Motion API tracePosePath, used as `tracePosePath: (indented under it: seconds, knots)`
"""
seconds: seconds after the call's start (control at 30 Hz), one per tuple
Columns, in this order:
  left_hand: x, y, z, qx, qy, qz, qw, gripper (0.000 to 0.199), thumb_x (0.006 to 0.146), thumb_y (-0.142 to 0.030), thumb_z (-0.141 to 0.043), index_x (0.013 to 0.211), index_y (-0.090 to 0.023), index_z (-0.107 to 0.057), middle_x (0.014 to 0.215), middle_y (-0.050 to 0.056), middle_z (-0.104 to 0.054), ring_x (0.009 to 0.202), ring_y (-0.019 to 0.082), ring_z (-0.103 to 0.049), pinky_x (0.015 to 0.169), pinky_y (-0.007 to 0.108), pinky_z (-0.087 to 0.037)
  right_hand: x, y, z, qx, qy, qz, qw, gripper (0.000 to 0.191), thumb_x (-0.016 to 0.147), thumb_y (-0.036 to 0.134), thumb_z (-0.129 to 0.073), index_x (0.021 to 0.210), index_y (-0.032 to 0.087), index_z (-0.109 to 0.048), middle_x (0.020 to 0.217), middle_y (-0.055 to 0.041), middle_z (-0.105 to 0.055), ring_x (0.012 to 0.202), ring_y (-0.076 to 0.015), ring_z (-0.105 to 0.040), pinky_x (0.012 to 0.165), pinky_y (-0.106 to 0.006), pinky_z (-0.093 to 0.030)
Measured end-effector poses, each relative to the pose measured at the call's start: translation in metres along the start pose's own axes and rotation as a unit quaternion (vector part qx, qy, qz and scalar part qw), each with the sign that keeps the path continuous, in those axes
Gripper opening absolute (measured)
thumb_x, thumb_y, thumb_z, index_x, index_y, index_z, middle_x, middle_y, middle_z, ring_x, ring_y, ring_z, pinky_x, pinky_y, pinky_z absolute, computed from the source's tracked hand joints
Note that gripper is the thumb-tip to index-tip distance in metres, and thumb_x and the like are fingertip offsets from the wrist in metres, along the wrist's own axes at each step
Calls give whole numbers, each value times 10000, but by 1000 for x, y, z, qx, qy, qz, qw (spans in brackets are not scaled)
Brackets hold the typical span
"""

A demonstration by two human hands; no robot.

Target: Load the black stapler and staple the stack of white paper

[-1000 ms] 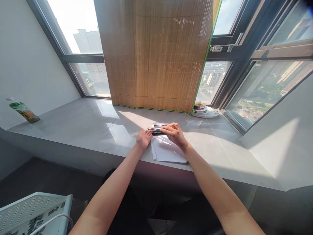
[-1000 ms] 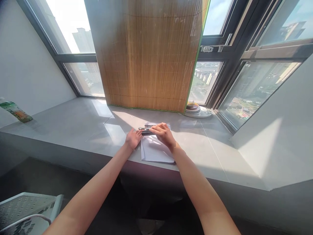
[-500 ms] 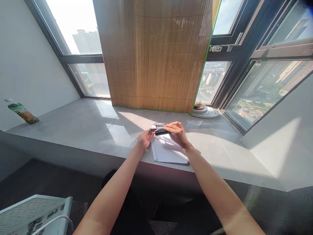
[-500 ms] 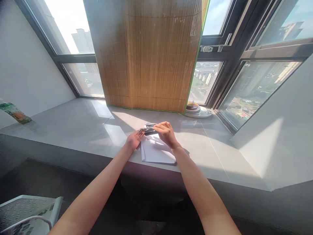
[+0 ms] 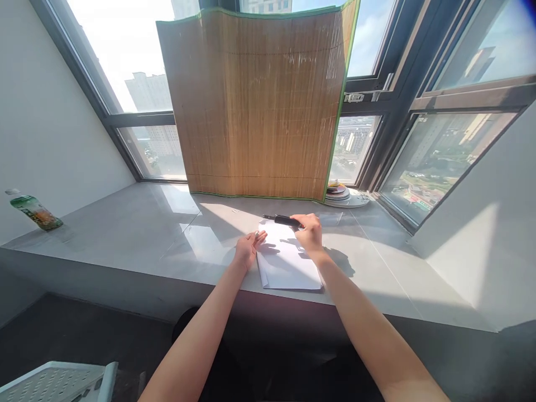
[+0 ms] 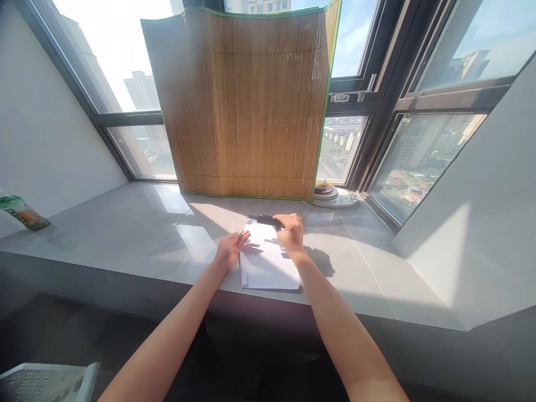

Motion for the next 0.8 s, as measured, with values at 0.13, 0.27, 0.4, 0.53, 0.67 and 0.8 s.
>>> tracePosePath:
  seconds: [0.13,0.27,0.4,0.53,0.67,0.8]
  knots:
    - [-8,-1,-5,129,87,-25,988,293,943,-361,-816,1102,-116,-802,1160,198,-820,805,193,-783,787,349,-651,1,-10,-5,91,88,-142,982,318,752,324,-854,1060,246,-857,924,-50,-819,821,-266,-726,781,-409,-587]
    - [-17,-3,-11,227,174,-28,958,413,810,-469,-905,1062,-153,-822,1024,158,-841,632,165,-716,542,273,-524,-5,-4,-11,98,156,-143,972,264,713,273,-870,976,244,-866,879,-32,-825,808,-243,-745,725,-341,-573]
    - [-19,-4,-13,248,174,-42,952,398,772,-488,-916,992,-171,-822,918,121,-833,595,152,-674,526,269,-495,-8,4,-14,136,183,-131,965,287,753,272,-853,1037,228,-857,952,-53,-827,863,-241,-752,765,-340,-585]
    - [-18,-3,-14,260,179,-65,947,383,812,-507,-872,1013,-184,-834,912,105,-825,622,148,-648,542,271,-486,-2,11,-7,135,114,-66,982,259,860,426,-816,1051,253,-842,1074,-94,-796,1021,-272,-709,834,-392,-596]
    - [-16,-3,-13,252,164,-69,951,436,780,-528,-894,1030,-181,-811,866,84,-806,628,152,-648,532,263,-457,0,24,1,243,172,-2,955,293,952,542,-742,969,263,-831,965,-68,-762,859,-226,-684,751,-369,-575]
    - [-15,-6,-13,219,142,-63,963,468,712,-524,-951,970,-194,-741,734,34,-759,634,168,-678,571,263,-468,-4,39,1,301,250,40,919,326,895,574,-813,976,261,-847,968,-72,-750,850,-223,-692,732,-354,-571]
Point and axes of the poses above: each hand's wrist, its own x-axis towards the middle knuckle, its own z-axis out of the back of the hand, y = z × x, the point moved 1 cm from there along x, towards the middle knuckle
